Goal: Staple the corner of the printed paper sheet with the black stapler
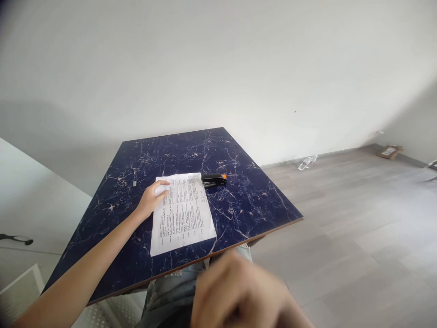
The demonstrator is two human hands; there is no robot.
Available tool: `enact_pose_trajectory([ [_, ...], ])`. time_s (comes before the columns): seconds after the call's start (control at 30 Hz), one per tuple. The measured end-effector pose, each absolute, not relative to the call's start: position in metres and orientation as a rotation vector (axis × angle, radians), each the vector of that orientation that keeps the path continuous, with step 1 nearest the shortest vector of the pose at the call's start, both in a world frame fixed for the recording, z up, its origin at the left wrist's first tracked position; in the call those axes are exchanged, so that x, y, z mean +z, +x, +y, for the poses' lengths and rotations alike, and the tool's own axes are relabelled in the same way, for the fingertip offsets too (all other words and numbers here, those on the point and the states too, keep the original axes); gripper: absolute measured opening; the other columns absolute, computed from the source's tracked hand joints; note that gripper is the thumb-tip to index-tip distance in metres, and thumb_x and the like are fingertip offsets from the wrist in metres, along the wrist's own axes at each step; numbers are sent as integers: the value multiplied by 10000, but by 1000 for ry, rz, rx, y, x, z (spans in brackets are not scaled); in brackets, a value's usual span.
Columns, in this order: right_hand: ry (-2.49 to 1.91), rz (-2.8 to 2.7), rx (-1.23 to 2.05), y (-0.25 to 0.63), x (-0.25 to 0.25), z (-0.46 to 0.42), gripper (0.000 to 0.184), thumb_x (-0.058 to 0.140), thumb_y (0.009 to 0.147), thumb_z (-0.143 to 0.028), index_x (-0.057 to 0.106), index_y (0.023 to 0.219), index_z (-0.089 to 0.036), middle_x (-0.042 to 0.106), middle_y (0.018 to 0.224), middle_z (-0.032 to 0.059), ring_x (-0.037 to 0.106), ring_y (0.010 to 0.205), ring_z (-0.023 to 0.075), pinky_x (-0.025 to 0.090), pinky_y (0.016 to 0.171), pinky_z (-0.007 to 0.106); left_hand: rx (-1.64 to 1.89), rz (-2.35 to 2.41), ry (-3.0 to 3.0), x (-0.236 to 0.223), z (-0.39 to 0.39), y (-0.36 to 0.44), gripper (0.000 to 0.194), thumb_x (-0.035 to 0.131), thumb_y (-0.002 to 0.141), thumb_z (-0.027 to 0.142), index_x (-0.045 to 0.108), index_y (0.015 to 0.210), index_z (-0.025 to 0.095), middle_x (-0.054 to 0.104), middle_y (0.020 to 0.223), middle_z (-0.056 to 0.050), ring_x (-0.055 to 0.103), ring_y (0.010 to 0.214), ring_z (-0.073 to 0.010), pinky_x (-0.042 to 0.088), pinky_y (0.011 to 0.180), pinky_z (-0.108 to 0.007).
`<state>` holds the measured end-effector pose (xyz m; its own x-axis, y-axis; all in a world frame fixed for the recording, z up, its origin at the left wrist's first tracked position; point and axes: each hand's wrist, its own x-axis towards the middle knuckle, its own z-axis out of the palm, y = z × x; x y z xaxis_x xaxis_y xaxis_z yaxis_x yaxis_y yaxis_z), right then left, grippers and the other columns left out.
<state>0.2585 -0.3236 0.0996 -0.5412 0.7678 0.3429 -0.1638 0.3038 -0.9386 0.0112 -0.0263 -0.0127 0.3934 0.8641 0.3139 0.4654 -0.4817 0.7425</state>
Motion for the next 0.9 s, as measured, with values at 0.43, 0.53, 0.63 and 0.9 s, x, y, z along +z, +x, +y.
enact_pose_trajectory([
  [0.43,-1546,-1804,236,377,2,-130,488,736,880,-315,636,1352,-246,680,1340,93,624,1238,307,463,1099,490,780,1005,2542,1,-25,-3,321,544,1013,419,768,1171,253,612,1416,-116,568,1335,-340,406,1194,-531],
  [0.53,-1573,-1816,260,379,-2,-123,448,720,885,-276,665,1328,-248,729,1251,81,678,1134,287,501,1036,447,508,856,2587,-1,-29,1,424,590,999,513,711,1343,295,574,1517,-94,538,1384,-347,393,1201,-547],
  [0.63,-1661,-1742,227,384,-5,-121,380,728,862,-245,726,1242,-246,772,1141,67,714,1028,278,533,968,419,428,854,2602,-4,-32,2,553,663,946,574,658,1432,311,528,1580,-103,485,1438,-384,345,1223,-585],
  [0.9,-1855,-1350,106,395,-3,-137,361,744,834,-285,780,1189,-232,800,1057,86,740,944,308,569,909,460,465,877,2566,-11,-31,5,668,741,874,614,639,1464,316,484,1627,-100,426,1498,-398,290,1258,-560],
])
